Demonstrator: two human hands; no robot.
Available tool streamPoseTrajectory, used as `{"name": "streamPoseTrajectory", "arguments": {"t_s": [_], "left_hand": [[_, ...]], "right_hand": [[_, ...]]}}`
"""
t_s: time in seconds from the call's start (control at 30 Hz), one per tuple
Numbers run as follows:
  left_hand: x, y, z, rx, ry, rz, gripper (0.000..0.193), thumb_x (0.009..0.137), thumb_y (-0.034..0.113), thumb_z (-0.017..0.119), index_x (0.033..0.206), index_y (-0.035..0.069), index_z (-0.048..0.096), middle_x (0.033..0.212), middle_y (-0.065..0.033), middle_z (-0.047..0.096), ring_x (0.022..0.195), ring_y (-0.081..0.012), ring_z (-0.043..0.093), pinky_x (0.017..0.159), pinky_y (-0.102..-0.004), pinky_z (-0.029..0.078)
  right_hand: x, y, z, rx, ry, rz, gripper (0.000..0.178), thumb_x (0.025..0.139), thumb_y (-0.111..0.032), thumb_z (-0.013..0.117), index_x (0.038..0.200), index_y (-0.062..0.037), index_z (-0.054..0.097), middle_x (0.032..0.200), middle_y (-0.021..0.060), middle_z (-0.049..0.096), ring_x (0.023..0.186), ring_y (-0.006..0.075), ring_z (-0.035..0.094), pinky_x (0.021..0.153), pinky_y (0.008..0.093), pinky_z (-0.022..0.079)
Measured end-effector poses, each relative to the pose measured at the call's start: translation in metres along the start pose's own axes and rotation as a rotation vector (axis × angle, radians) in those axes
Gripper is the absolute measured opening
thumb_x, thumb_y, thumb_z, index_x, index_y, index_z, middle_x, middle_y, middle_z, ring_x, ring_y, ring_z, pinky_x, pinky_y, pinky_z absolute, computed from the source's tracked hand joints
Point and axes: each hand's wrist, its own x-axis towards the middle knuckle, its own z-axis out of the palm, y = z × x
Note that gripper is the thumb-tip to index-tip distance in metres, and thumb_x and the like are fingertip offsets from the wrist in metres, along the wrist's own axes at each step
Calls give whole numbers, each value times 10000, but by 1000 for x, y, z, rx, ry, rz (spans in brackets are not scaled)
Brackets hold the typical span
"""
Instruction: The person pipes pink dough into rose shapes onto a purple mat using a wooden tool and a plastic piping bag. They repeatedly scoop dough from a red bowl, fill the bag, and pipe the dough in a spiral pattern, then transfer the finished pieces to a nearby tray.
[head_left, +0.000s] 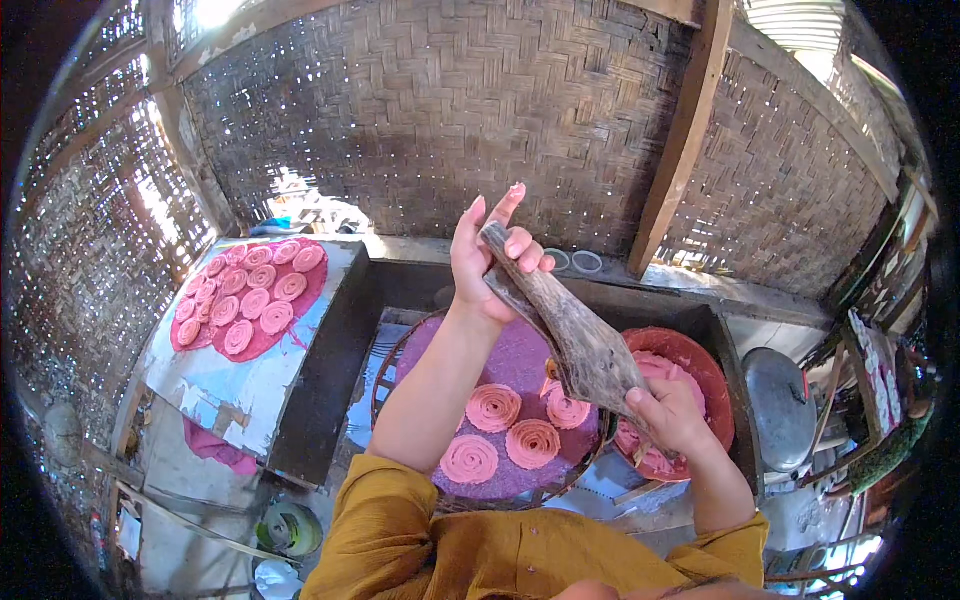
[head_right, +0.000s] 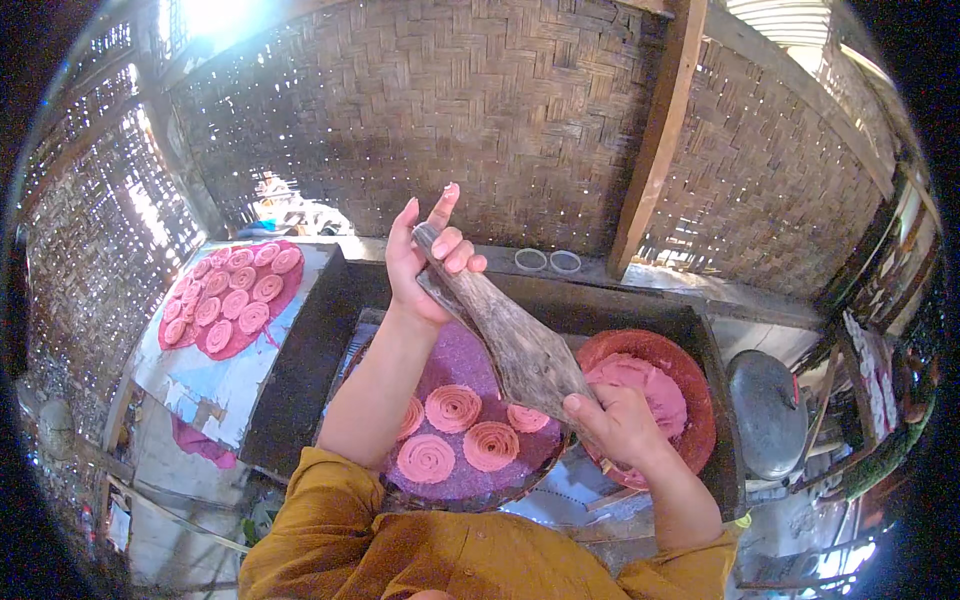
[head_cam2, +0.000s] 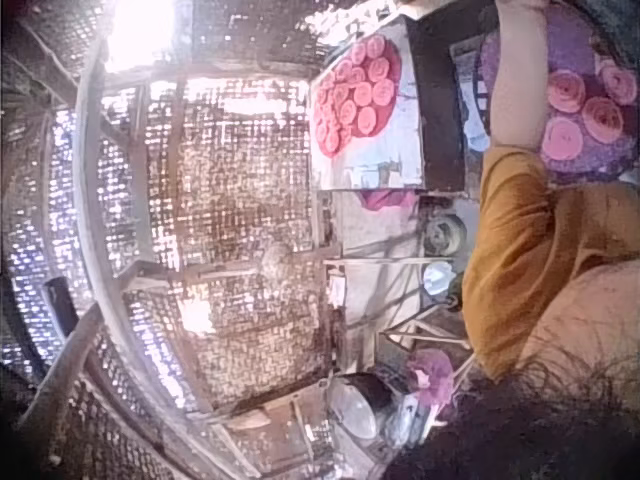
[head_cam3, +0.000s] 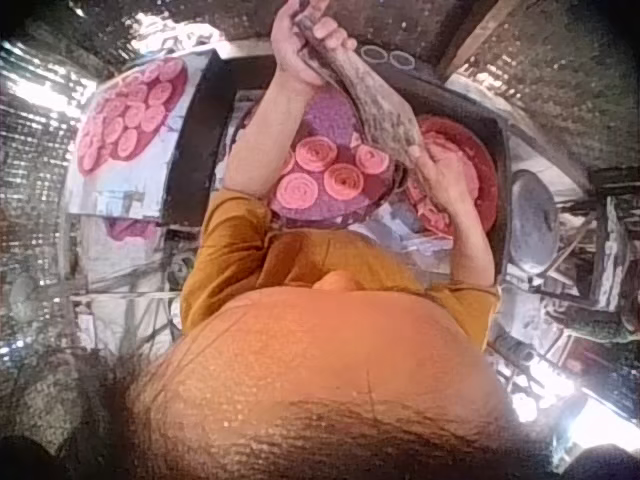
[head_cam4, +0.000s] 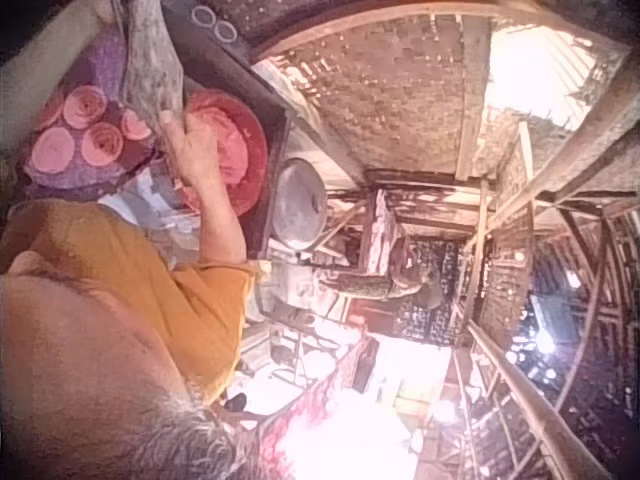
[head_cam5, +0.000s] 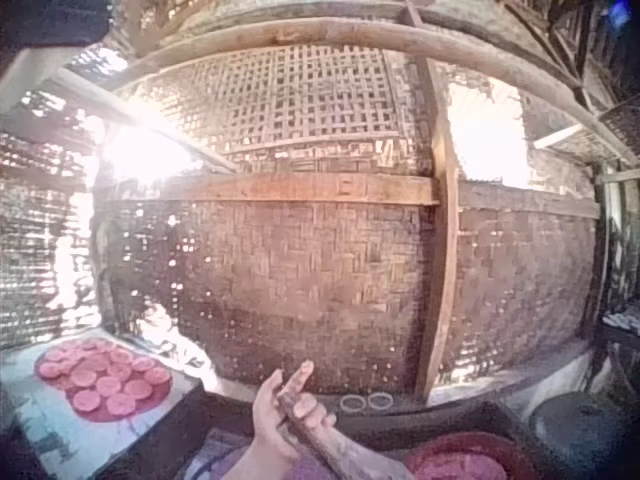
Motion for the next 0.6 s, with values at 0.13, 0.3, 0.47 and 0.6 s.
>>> {"name": "streamPoseTrajectory", "arguments": {"t_s": [0.13,0.3,0.47,0.6], "left_hand": [[-1,-4,9,-10,-9,-22,444,909,437,317,1152,149,551,536,-2,522,519,-179,527,689,-379,441],[-2,-8,12,-12,-3,-49,445,900,448,337,1150,149,552,547,-1,526,536,-182,531,695,-383,435],[-2,-15,25,0,83,-87,437,881,466,372,1113,146,558,585,-4,527,566,-188,527,703,-397,429],[-3,-21,24,14,92,-112,428,882,469,367,1099,147,546,612,-2,521,611,-191,531,711,-398,426]], "right_hand": [[-9,1,2,74,32,-64,470,831,-410,526,780,52,603,573,132,557,553,194,567,539,348,443],[-19,-4,-1,227,-49,16,447,851,-399,500,831,34,609,599,89,570,503,144,539,493,302,441],[-29,-1,-1,401,-97,35,461,871,-417,468,849,24,599,607,56,572,481,127,533,456,271,427],[-37,-2,-3,447,-131,71,475,872,-434,462,829,22,590,601,50,566,467,124,525,443,266,417]]}}
